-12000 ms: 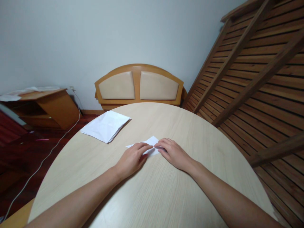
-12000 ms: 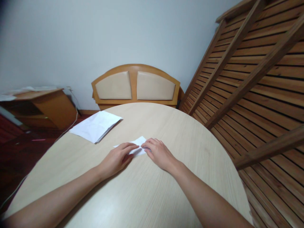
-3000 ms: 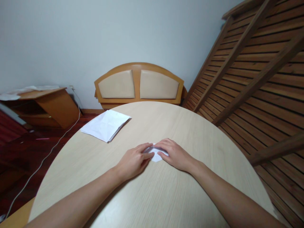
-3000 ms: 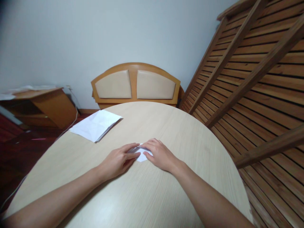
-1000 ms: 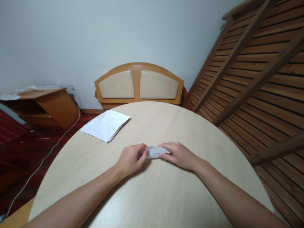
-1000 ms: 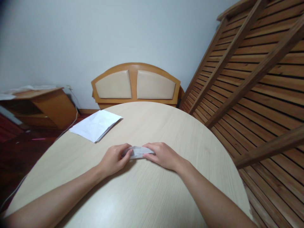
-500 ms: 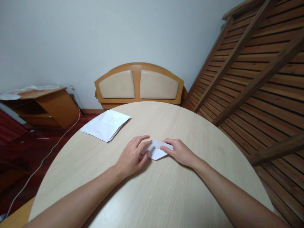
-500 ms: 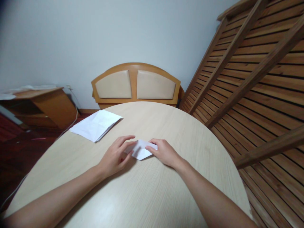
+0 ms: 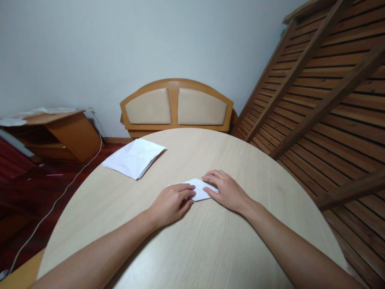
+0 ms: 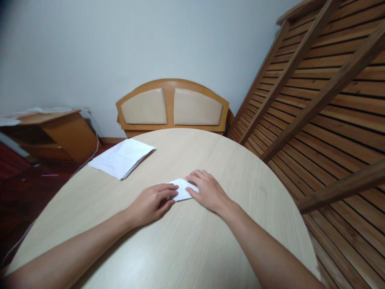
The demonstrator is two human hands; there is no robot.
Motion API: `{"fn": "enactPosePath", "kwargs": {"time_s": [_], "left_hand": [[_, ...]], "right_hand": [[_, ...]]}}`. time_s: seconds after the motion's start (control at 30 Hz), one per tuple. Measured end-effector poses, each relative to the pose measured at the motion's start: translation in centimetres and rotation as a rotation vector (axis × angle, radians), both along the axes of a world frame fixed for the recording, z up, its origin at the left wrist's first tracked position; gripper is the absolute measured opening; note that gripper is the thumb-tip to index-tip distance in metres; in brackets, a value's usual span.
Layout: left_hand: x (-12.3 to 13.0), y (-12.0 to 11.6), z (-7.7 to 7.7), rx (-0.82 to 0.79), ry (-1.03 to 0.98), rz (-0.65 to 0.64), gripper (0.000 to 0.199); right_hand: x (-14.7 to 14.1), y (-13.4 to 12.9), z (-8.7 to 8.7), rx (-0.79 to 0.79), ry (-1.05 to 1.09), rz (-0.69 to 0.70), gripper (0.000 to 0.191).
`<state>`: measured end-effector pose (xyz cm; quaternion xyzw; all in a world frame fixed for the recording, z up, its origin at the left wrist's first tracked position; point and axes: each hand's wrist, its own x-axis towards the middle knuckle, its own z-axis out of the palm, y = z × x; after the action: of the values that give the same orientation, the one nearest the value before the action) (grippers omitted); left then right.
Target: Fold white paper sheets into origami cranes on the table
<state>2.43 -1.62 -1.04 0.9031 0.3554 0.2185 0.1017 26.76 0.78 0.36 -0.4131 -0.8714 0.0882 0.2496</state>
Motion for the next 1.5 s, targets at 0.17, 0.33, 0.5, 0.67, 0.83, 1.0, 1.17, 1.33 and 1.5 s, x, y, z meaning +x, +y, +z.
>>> {"fn": "enactPosePath", "kwargs": {"time_s": [0.17,0.33,0.5,0.67,0.83,1.0,1.17,1.33,1.5], "left_hand": [[-0.1,0.0,0.1,0.006,-0.003,0.025,0.024],[0.0,-0.1,0.5,-0.038,-0.011,0.068,0.018],[0.2,0.2,0.2,-0.045,-0.036,0.105,0.016],[-0.2,0.6,-0.5,-0.042,-0.041,0.153,0.019],[-0.5,0.8,-0.9,0.016,0.002,0.087,0.029],[-0.5,0.6,-0.6,0.073,0.064,0.007,0.031],[-0.4,0.4,-0.3,0.08,0.061,-0.019,0.031],[-0.4,0.3,0.0,0.072,0.061,-0.015,0.032],[-0.2,-0.1,0.6,0.096,0.055,0.031,0.029]], "right_hand": [[-0.6,-0.5,0.1,0.005,-0.008,0.195,0.019],[-1.0,-0.8,0.0,-0.058,-0.063,0.249,0.011],[-1.2,-0.7,0.0,-0.093,-0.031,0.215,0.012],[-1.1,-0.7,-0.2,-0.118,0.002,0.192,0.013],[-1.0,-0.6,-0.3,-0.099,-0.004,0.216,0.02],[-0.9,-0.4,-0.9,-0.019,-0.01,0.156,0.029],[-0.6,-0.1,-1.8,-0.012,-0.022,0.15,0.041],[-0.7,0.0,-1.6,-0.031,0.046,0.192,0.041],[-0.9,-0.2,-1.1,-0.024,0.061,0.231,0.041]]}}
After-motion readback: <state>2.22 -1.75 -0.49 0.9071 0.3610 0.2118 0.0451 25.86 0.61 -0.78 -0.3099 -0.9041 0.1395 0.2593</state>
